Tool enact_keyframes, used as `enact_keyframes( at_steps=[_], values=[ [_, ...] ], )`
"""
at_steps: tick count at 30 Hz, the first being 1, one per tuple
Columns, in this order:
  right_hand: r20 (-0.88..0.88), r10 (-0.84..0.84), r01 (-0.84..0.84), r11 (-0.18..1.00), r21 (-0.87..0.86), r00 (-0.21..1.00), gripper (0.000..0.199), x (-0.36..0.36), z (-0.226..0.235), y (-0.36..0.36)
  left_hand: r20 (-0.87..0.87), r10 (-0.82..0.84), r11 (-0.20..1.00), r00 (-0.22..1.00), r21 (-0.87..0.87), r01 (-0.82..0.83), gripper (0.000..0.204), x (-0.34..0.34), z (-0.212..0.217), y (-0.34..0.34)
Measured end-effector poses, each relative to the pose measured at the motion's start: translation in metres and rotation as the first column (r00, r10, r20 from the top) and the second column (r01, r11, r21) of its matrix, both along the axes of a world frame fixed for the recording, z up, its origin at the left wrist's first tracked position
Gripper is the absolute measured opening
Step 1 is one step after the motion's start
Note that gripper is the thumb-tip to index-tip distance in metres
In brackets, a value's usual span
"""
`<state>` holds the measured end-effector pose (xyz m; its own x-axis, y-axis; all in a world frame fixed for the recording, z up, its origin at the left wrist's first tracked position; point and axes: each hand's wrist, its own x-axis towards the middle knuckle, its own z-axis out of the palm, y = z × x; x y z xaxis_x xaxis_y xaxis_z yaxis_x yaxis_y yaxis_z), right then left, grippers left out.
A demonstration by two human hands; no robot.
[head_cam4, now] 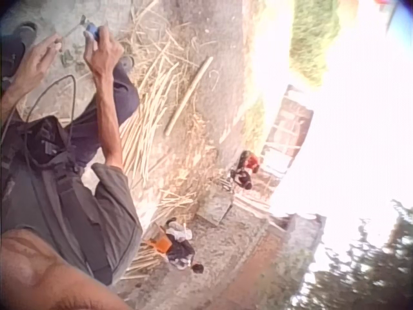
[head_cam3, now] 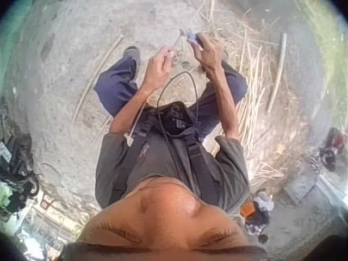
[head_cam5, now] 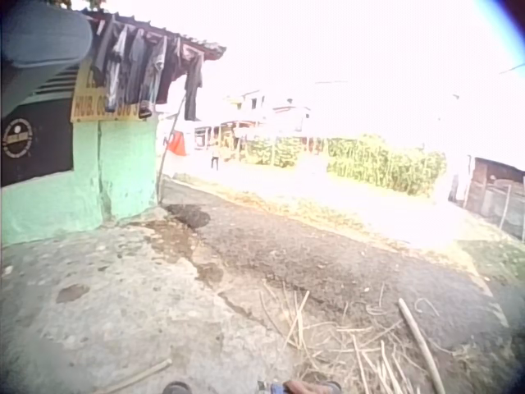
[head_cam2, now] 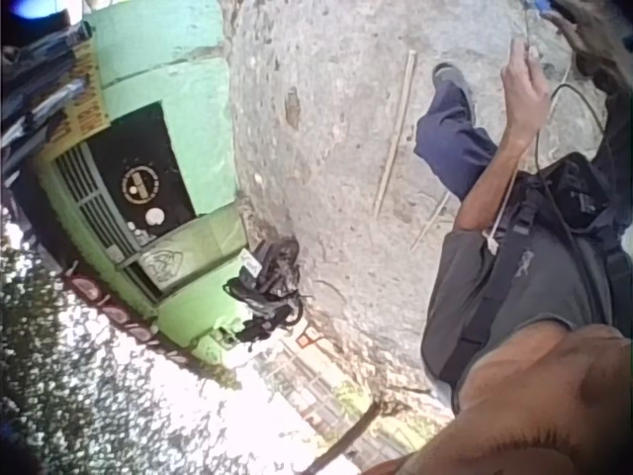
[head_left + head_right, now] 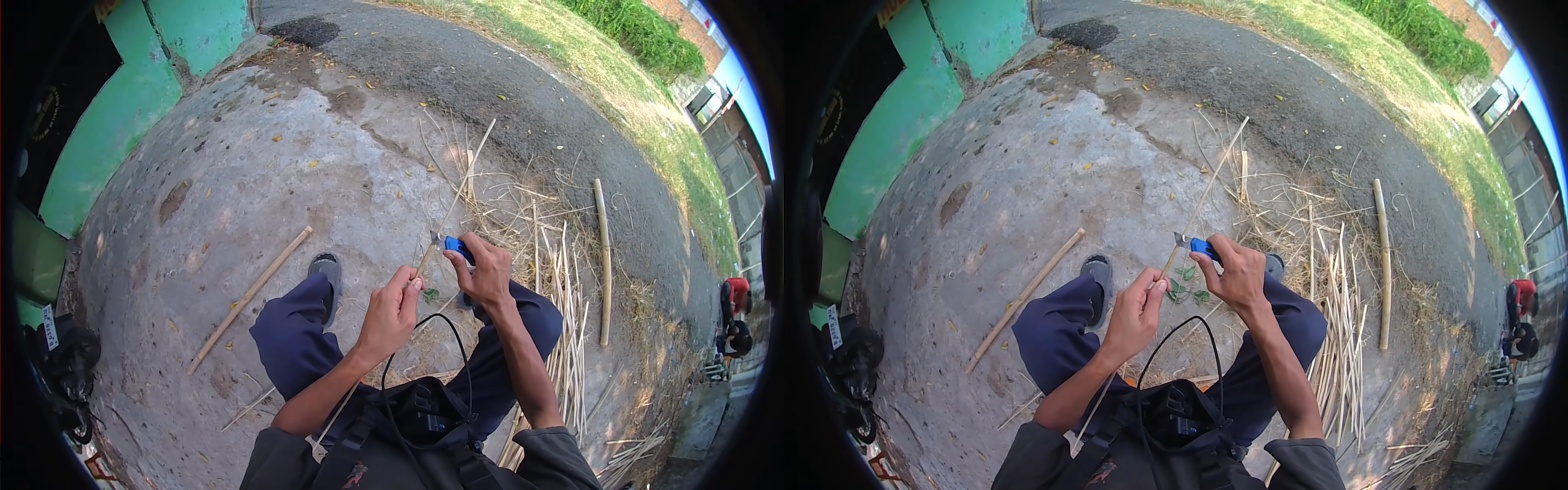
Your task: The person shaves and trims a thin bamboo strip using a utility knife, bending and smoothing the strip by hand.
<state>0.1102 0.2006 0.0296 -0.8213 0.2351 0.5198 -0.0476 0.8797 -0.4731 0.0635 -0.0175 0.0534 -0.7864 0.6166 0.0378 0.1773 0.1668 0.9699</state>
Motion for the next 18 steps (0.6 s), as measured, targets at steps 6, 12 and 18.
enact_keyframes(
  at_steps=[6,12,18],
  values=[
    [0.03,-0.039,0.038,0.999,0.02,0.999,0.033,-0.001,0.004,-0.004,-0.017,0.031,0.998,0.999,0.057,-0.03,0.016,0.0,-0.002,0.002],
    [-0.019,-0.287,0.284,0.955,-0.089,0.958,0.034,-0.006,0.015,0.036,-0.027,-0.049,0.997,0.998,0.063,0.051,0.015,0.014,-0.009,-0.001],
    [-0.06,-0.275,0.273,0.961,-0.034,0.96,0.039,-0.004,0.012,0.039,0.002,-0.09,0.996,0.996,-0.022,0.09,0.013,0.012,0.004,-0.01]
  ],
)
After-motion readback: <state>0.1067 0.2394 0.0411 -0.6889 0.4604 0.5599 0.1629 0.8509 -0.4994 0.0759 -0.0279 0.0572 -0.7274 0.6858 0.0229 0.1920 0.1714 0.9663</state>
